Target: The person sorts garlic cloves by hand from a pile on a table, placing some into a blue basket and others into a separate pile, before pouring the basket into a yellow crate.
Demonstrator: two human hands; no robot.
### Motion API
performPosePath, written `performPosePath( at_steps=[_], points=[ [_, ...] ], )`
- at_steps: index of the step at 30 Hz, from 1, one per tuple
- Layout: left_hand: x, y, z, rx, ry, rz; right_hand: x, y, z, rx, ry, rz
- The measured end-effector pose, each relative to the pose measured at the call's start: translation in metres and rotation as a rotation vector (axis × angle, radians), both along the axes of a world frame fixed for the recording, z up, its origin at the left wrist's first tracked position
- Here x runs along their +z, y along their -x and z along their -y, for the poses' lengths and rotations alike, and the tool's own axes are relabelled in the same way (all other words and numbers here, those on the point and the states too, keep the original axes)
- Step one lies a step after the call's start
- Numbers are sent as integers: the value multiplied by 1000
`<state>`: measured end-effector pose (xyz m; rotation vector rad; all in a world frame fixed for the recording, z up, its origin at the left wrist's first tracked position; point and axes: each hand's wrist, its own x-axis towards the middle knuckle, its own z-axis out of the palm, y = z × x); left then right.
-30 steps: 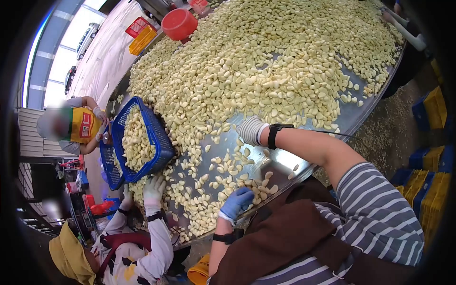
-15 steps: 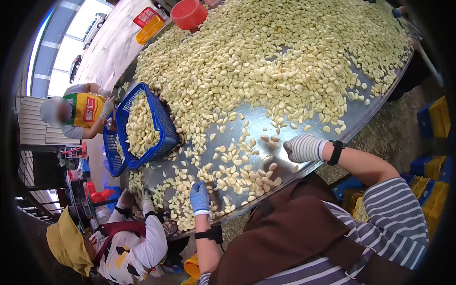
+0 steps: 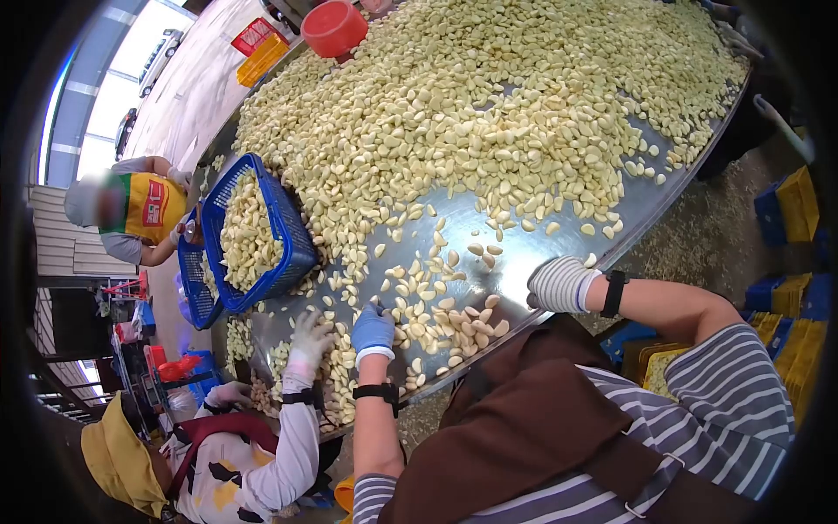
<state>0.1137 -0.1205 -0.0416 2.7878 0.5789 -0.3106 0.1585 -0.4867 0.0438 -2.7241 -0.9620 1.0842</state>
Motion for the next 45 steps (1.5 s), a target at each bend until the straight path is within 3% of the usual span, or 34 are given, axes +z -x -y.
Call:
performPosePath(
  at_steps=[1,2,4,5,7,8,10,11,13,16,19,20,21,22,23,24,25,28,30,31,32,34,36,39,42,44,45],
  points=[
    [-5,-4,-5,93,45,-18,-11,1,1,-10,-53,29],
    [-18,-6,-20,228,277,-93,-18,2,2,-10,-48,41],
    [-10,0,-24,396,719,-1,-21,5,2,-89,-110,73],
    [-12,3,-20,397,725,-4,-23,6,2,-72,-103,81],
    [1,13,2,345,677,242,-25,5,-4,-44,-54,58],
    [34,10,25,132,584,199,-27,4,-8,-18,-10,35],
    [44,14,52,-291,442,25,-35,11,-10,-35,-39,32],
    [41,16,58,-283,442,31,-34,14,-10,-97,-114,52],
    [34,20,66,-538,260,-196,-22,12,-12,-147,-129,21],
    [27,14,58,-490,241,-286,-16,11,-11,-157,-300,18],
    [36,19,58,-460,218,-284,-12,-11,6,-114,-210,38],
    [39,22,60,-419,206,-298,-8,-25,19,-141,-192,201],
    [40,26,61,-408,226,-275,2,-71,41,-520,-282,153],
    [40,26,65,-408,223,-279,-6,-99,58,-526,-191,399],
    [40,24,69,-431,241,-267,-1,-126,70,-598,-115,453],
    [40,22,73,-446,256,-251,-34,-155,92,-579,-112,625],
    [35,19,76,-452,243,-266,-25,-176,83,-601,60,530],
    [32,2,87,-431,256,-276,-52,-191,10,-658,223,455],
    [33,-3,97,-412,191,-297,-66,-179,-49,-575,83,320],
    [32,-3,102,-405,132,-327,-55,-158,-86,-452,138,329],
    [29,-3,105,-400,129,-328,-106,-153,-105,-314,-73,327],
    [20,0,112,-340,37,-385,-92,-119,-160,-22,-259,222],
    [22,1,110,-320,32,-419,-79,-93,-197,-92,-423,33],
    [27,4,93,-383,160,-413,-39,-86,-209,-191,-532,42],
    [52,19,46,14,831,-391,-55,-104,-190,-137,-637,46],
    [45,52,-3,504,1554,-118,-23,-109,-156,-235,-583,86],
    [57,64,-23,636,1549,-50,-24,-114,-138,-289,-520,143]
  ],
)
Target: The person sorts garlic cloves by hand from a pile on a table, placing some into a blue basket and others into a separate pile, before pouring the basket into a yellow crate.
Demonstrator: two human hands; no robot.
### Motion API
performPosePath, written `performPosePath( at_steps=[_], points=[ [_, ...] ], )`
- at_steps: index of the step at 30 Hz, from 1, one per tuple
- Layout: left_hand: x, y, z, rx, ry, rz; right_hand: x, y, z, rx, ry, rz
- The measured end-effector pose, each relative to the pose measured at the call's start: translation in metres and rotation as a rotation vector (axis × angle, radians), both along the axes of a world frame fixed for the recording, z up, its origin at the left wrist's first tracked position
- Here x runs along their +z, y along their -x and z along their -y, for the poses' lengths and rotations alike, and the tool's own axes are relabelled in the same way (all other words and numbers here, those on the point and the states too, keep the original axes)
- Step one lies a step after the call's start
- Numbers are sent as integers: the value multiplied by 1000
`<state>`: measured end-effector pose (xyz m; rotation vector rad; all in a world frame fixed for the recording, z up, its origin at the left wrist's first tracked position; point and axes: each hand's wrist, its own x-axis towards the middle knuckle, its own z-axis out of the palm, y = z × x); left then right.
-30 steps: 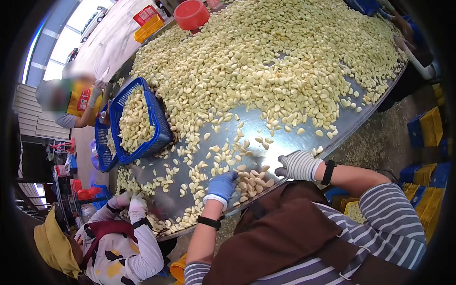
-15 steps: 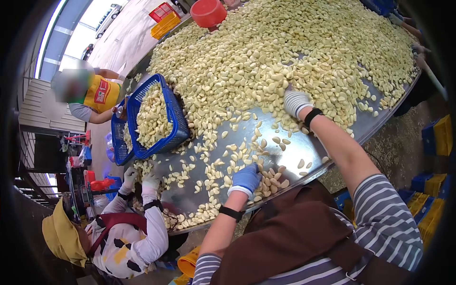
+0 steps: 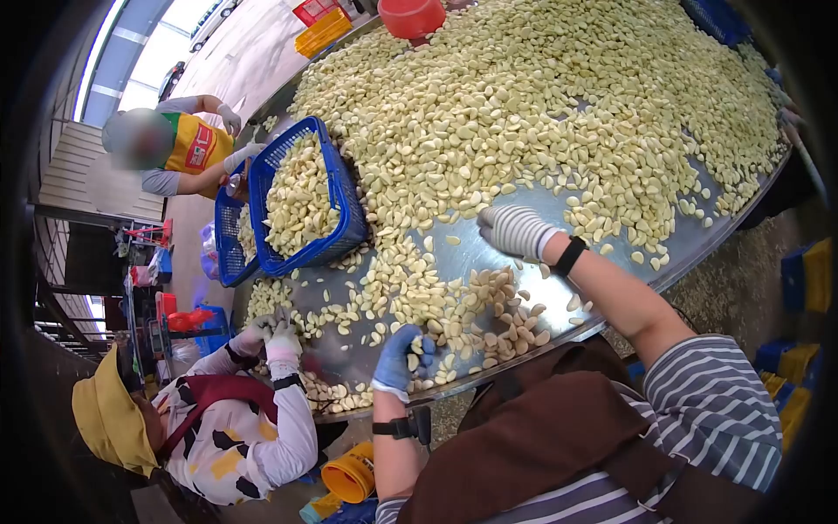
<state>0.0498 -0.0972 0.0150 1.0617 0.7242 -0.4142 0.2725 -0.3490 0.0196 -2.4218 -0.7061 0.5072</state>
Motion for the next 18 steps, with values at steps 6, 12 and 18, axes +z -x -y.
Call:
performPosePath(
  at_steps=[6,12,18],
  points=[
    [-42,-1,-34,-190,-968,-30,-18,23,52,210,481,-52],
    [-30,-40,-21,-799,-1542,-100,-13,30,24,156,335,-121],
    [-25,-43,-15,-802,-1556,-120,-12,38,5,128,219,-30]
  ],
)
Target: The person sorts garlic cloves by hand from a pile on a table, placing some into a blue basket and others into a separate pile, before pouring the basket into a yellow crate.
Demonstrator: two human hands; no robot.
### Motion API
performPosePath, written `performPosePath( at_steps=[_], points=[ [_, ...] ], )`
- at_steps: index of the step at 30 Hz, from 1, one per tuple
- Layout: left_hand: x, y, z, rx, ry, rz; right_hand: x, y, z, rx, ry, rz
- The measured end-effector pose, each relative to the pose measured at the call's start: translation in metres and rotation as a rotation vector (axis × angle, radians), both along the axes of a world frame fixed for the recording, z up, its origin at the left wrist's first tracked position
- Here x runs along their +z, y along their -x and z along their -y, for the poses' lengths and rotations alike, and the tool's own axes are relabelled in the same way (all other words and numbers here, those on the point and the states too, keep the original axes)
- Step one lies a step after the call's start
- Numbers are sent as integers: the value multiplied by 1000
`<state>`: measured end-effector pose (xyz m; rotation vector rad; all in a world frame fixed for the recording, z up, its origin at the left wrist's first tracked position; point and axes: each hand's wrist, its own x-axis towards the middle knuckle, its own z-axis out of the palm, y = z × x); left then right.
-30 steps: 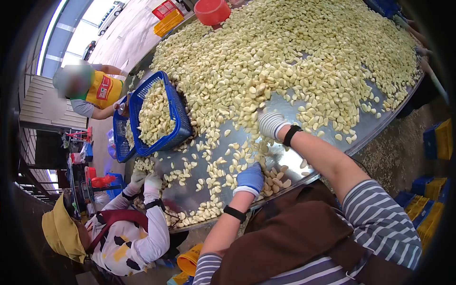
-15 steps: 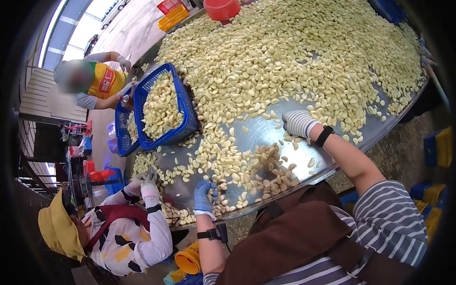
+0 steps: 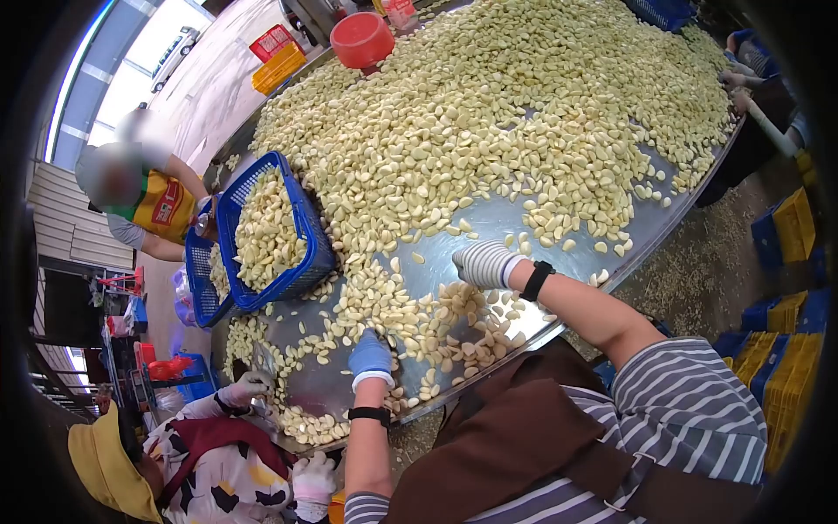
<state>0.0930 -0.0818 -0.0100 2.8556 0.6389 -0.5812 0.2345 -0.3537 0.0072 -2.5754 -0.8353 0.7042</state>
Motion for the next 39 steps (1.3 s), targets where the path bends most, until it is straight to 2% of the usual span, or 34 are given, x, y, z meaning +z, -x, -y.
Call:
performPosePath(
  at_steps=[1,3,5,6,7,9,11,12,13,15,16,17,18,19,20,21,22,23,25,28,29,30,31,32,33,35,38,39],
  points=[
    [3,-5,-2,67,79,-24,2,6,-11,31,-25,0],
    [-26,-2,-21,51,107,48,-9,24,-35,132,-77,109],
    [-32,-2,-32,338,599,60,-18,34,-54,160,-71,111],
    [-15,2,-37,620,1070,3,-20,36,-58,148,-19,74],
    [-10,13,-37,780,1394,144,-15,32,-58,141,-20,79],
    [6,24,-36,742,1661,88,-8,26,-53,195,197,-89],
    [6,18,-20,631,1741,134,-21,22,-59,209,213,-89],
    [-1,7,-14,678,1745,40,-23,21,-66,298,230,-99],
    [-10,-4,1,704,1615,55,-26,19,-73,388,245,-107],
    [4,-27,33,654,1383,43,-12,9,-88,420,180,-101],
    [2,-32,31,653,1382,47,2,-1,-96,263,92,16],
    [-6,-36,29,666,1284,161,14,-13,-104,105,5,127],
    [-17,-41,27,677,1184,271,13,-29,-112,62,-135,201],
    [-51,-40,0,740,1141,427,9,-48,-120,15,-276,274],
    [-54,-36,-27,826,1071,515,7,-67,-127,11,-259,308],
    [-50,-27,-54,1027,1077,628,5,-82,-134,5,-244,341],
    [-48,-21,-81,1179,925,661,4,-95,-140,-15,-201,311],
    [-59,-8,-109,1189,864,698,1,-105,-146,-30,-159,280],
    [-49,-6,-122,1172,788,767,-12,-115,-161,4,-89,218],
    [-26,-28,-89,907,837,677,-33,-107,-183,121,-44,253],
    [-42,-40,-82,793,910,682,-35,-101,-184,127,-38,245],
    [-37,-58,-60,735,951,692,-35,-96,-184,131,-20,257],
    [-52,-73,-50,409,743,842,-35,-96,-184,136,-3,275],
    [-8,-91,-25,504,735,563,-40,-96,-178,164,-15,262],
    [-34,-103,-29,380,610,535,-40,-92,-170,85,-74,234],
    [-6,-118,-18,259,381,305,-37,-86,-147,20,-102,156],
    [-57,-105,-71,390,527,255,-23,-74,-110,18,-102,67],
    [-13,-97,-62,539,581,229,-36,-69,-99,21,-131,90]
  ],
)
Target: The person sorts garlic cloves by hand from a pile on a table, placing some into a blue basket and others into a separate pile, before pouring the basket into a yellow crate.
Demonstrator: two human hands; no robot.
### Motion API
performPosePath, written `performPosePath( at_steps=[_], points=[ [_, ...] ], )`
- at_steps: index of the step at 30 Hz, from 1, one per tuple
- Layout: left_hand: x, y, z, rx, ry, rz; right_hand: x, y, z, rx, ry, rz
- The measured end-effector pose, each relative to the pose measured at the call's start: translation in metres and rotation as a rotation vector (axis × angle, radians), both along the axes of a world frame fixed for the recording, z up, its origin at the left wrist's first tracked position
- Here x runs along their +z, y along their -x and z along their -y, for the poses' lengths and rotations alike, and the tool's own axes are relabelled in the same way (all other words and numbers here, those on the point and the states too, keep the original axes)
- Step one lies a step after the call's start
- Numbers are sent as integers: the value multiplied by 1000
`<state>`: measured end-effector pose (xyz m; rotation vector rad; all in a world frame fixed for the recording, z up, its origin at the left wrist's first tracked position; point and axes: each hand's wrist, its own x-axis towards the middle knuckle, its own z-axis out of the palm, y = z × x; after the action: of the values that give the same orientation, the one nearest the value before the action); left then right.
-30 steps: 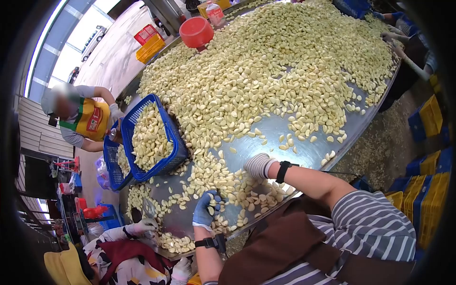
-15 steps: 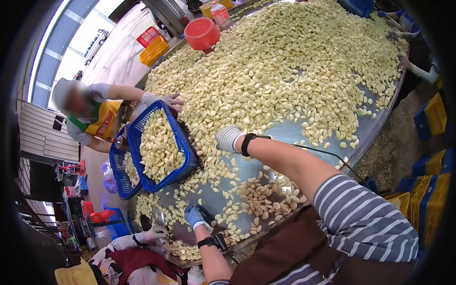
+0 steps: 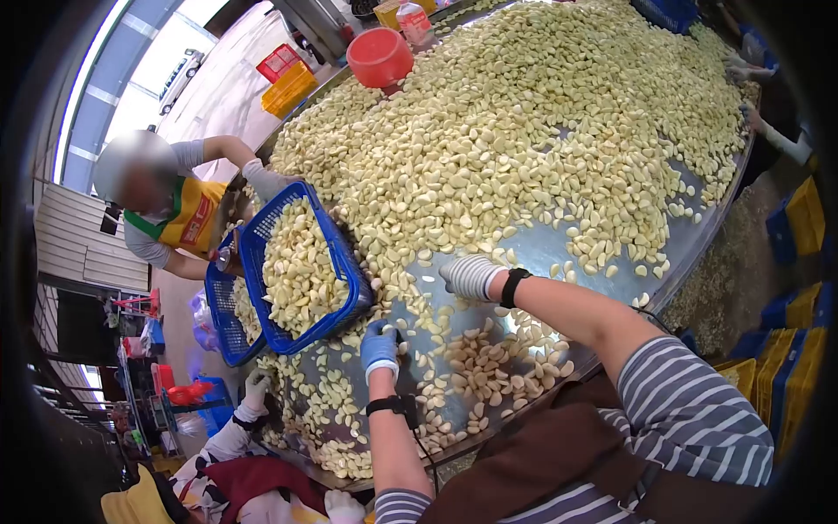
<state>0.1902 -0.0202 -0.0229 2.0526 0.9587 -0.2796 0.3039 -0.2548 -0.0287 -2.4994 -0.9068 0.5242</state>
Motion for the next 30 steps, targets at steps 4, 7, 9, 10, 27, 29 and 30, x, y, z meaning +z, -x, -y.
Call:
performPosePath(
  at_steps=[4,7,9,10,27,29,30],
  points=[
    [11,3,-17,-23,-82,-43,-9,14,17,-10,-46,-14],
    [5,-20,6,-337,-451,223,0,22,12,20,-50,35],
    [-4,-37,26,-469,-568,202,6,22,15,57,6,11],
    [-11,-45,31,-501,-593,160,8,23,19,54,13,22],
    [-23,55,-26,318,1006,165,10,43,22,-613,-674,-404],
    [-14,82,-55,463,1456,493,29,79,6,-280,-650,-433],
    [0,88,-63,446,1564,633,39,102,-7,2,-530,-411]
  ],
)
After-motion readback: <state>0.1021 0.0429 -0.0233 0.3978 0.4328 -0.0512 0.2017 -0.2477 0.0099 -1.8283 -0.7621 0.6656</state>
